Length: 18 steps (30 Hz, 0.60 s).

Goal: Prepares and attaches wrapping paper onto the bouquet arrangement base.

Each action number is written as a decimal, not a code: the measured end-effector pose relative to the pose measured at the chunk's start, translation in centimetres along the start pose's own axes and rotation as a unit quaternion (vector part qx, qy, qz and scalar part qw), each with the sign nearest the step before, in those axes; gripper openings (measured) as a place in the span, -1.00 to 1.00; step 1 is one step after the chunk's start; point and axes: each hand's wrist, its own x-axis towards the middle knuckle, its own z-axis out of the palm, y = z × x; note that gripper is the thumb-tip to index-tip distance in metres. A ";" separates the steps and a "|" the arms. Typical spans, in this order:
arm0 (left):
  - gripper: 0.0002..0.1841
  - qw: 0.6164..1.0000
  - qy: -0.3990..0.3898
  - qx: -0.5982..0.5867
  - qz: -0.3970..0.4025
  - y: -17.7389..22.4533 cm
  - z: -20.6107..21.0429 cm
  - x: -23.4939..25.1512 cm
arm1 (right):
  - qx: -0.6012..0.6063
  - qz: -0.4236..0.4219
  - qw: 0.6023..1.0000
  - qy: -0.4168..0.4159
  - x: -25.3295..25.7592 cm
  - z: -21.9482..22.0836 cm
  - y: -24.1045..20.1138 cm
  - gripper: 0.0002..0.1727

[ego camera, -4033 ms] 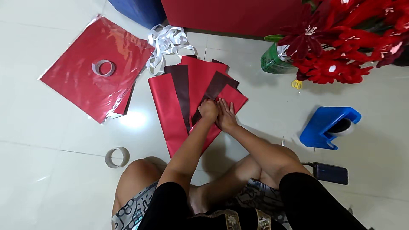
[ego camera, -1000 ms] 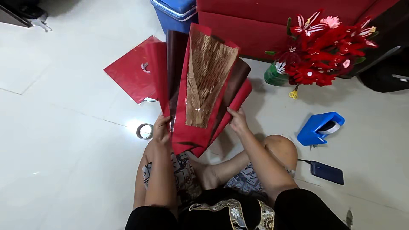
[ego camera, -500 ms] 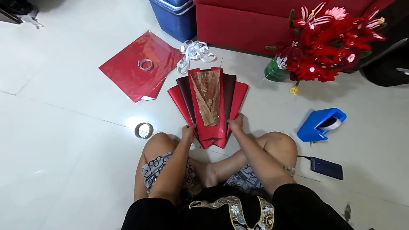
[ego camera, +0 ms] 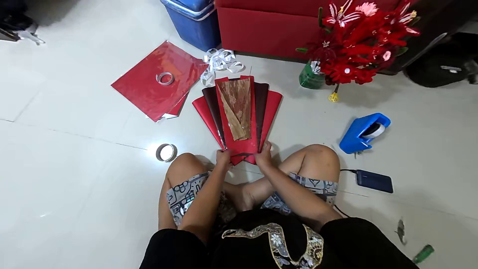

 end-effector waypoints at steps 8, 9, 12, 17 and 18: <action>-0.45 0.993 0.034 0.063 0.091 -2.0 2.5 -2.0 | 0.005 0.072 0.997 -0.030 -3.5 0.1 0.5 -0.22; -0.44 0.991 0.053 0.066 0.107 -1.8 2.5 -1.7 | 0.027 0.070 0.997 -0.026 -3.2 0.2 0.5 -0.21; -0.20 0.970 0.122 0.149 0.148 -1.0 2.3 -1.5 | 0.050 0.013 0.998 0.034 -1.1 -0.4 0.1 -0.24; -0.21 0.783 0.144 0.439 0.416 -2.0 3.8 -2.1 | 0.156 -0.053 0.973 0.160 4.7 -4.8 -5.0 -0.11; -0.23 0.740 0.126 0.467 0.468 -2.5 4.4 -1.0 | 0.188 -0.057 0.965 0.175 6.1 -6.0 -6.4 -0.09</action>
